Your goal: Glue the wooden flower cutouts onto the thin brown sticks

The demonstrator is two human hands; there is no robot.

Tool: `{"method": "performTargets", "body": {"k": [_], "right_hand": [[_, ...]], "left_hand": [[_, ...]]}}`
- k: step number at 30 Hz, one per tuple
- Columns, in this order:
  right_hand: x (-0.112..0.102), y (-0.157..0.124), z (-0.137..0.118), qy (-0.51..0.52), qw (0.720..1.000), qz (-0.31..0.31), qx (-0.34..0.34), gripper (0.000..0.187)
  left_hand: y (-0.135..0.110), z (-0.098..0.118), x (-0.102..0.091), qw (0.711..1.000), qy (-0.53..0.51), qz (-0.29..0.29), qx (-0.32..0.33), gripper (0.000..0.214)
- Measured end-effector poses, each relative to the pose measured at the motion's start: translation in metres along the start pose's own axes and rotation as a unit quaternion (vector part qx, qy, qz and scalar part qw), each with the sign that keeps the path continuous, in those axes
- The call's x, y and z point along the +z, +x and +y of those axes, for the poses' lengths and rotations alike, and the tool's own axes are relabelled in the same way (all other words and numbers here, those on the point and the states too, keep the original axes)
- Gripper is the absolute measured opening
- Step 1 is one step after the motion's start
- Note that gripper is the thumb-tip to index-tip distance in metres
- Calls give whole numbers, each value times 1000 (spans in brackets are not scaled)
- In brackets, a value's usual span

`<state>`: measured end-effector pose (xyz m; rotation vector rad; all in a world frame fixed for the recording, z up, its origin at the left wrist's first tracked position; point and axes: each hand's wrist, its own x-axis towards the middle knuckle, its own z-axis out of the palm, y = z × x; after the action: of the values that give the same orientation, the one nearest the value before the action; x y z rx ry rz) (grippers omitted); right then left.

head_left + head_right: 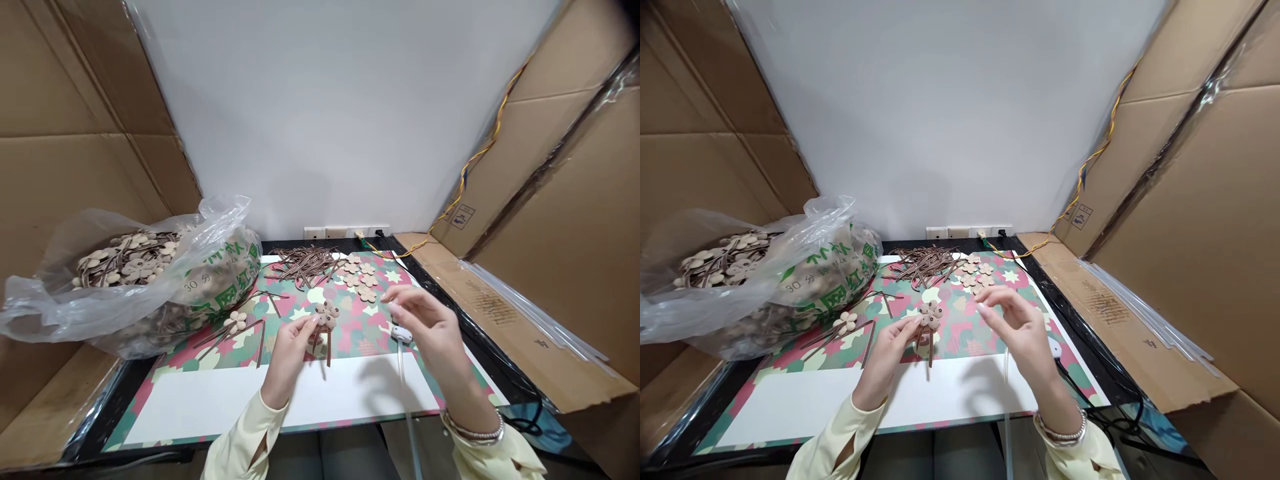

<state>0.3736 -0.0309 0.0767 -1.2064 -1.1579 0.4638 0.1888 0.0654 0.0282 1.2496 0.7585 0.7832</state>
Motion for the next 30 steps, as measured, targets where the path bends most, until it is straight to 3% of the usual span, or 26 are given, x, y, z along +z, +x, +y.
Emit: {"method": "performTargets", "body": {"k": [2,6,8,12,14,15,17,19,22,25,30], "right_hand": [[-1,6,-1,1,999,-9,41,13],[18,17,10,44,974,-149,165,22],[32,19,18,93,959,-184,192,34],[50,20,22,100,963,-163,192,43],[54,19,16,76,969,-147,184,40],[56,18,13,65,971,-139,184,38],[59,16,9,51,972,-124,192,38],[63,14,7,53,972,-110,203,38],[69,12,8,59,972,-99,207,38],[73,10,9,65,972,-95,207,39],[75,6,7,62,973,-79,208,39]], "left_hand": [[-1,0,0,1000,1,5,11,33],[-5,5,3,1000,2,-23,17,34],[-8,8,6,999,9,-34,22,36],[-15,6,6,997,55,-25,43,38],[-19,1,3,988,127,33,80,32],[-20,-3,2,974,181,77,117,29],[-24,-8,-1,918,303,151,208,26],[-26,-11,-3,853,411,167,274,21],[-28,-10,-3,782,519,156,307,19],[-28,-9,-2,739,571,167,317,17],[-24,-12,-4,702,590,162,364,12]]}}
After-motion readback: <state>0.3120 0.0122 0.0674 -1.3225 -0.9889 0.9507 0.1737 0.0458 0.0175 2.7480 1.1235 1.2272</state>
